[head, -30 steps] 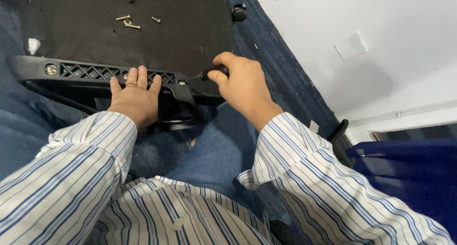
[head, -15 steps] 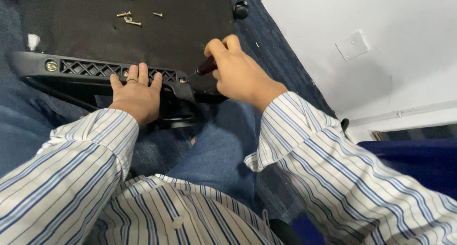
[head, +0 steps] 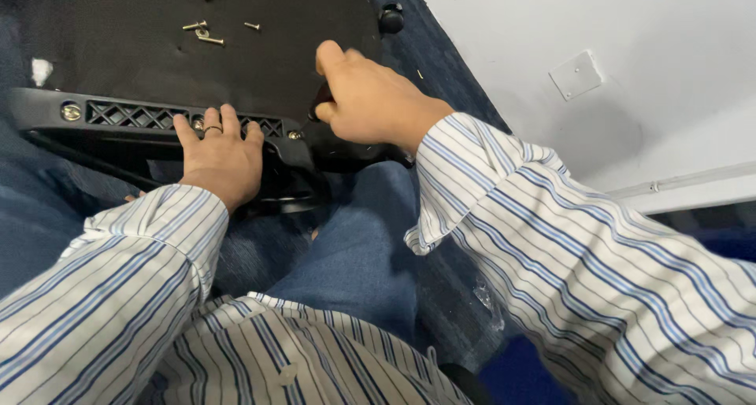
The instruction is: The person sits on the floor and uses a screwdriver to remove screws from the underside of a black office chair seat. They detach a plastic bracket, gather the removed screws, and place them on the floor.
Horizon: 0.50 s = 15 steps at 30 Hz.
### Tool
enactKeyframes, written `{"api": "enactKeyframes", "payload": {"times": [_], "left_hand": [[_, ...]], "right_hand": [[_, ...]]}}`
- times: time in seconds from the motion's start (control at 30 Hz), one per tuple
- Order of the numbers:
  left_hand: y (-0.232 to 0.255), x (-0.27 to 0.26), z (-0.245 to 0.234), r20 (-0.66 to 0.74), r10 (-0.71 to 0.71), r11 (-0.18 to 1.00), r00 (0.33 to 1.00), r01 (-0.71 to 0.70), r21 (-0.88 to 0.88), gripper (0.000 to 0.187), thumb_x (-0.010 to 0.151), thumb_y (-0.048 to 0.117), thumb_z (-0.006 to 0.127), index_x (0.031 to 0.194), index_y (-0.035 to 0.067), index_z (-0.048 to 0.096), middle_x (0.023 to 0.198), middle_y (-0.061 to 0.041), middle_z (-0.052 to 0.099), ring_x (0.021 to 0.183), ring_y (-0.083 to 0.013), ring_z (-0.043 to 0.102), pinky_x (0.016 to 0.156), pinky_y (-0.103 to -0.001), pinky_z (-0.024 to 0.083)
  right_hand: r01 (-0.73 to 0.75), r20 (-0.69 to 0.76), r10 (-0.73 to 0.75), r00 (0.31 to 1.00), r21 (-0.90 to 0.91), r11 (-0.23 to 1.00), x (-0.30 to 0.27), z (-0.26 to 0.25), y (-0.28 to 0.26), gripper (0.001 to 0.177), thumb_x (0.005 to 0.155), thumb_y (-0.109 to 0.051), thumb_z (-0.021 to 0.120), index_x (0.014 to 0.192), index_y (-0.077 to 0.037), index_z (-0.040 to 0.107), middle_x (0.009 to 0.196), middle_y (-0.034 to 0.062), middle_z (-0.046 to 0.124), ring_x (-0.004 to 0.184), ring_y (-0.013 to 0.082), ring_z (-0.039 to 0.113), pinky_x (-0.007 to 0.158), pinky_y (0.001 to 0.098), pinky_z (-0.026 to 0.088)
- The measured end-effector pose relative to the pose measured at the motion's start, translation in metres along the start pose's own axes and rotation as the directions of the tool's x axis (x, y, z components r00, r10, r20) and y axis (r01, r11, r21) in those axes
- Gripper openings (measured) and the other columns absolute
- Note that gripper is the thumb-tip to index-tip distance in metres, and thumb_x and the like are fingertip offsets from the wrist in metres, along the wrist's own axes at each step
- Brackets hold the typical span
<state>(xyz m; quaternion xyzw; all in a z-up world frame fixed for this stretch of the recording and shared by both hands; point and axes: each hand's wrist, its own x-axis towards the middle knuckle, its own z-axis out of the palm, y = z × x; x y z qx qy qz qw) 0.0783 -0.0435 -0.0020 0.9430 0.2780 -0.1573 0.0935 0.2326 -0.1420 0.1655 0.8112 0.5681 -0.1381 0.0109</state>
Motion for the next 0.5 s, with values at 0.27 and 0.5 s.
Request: {"api": "enactKeyframes", "payload": {"times": [0.27,0.5], "left_hand": [[0.007,0.003,-0.001,-0.009,-0.043,0.998,0.999,0.042,-0.056,0.058,0.098,0.021,0.049,0.154,0.009,0.038,0.164,-0.029,0.020,0.151,-0.0471,0.019,0.113,-0.073,0.012],[0.005,0.004,0.000,0.047,-0.058,0.994,0.997,0.062,-0.092,0.060,0.098,0.019,0.045,0.156,0.010,0.033,0.165,-0.027,0.013,0.153,-0.0434,0.010,0.115,-0.072,0.007]], "right_hand": [[0.159,-0.113,-0.176,0.978,-0.143,0.977,0.007,0.006,0.002,0.027,0.094,-0.024,0.068,0.108,-0.003,0.057,0.098,0.0236,0.068,0.089,0.0436,0.070,0.074,0.0511,0.057],[-0.040,-0.019,0.039,0.999,-0.081,0.996,0.016,0.003,0.000,0.036,0.100,-0.035,0.066,0.110,-0.001,0.057,0.090,0.0279,0.069,0.090,0.0472,0.070,0.079,0.0516,0.057]]}}
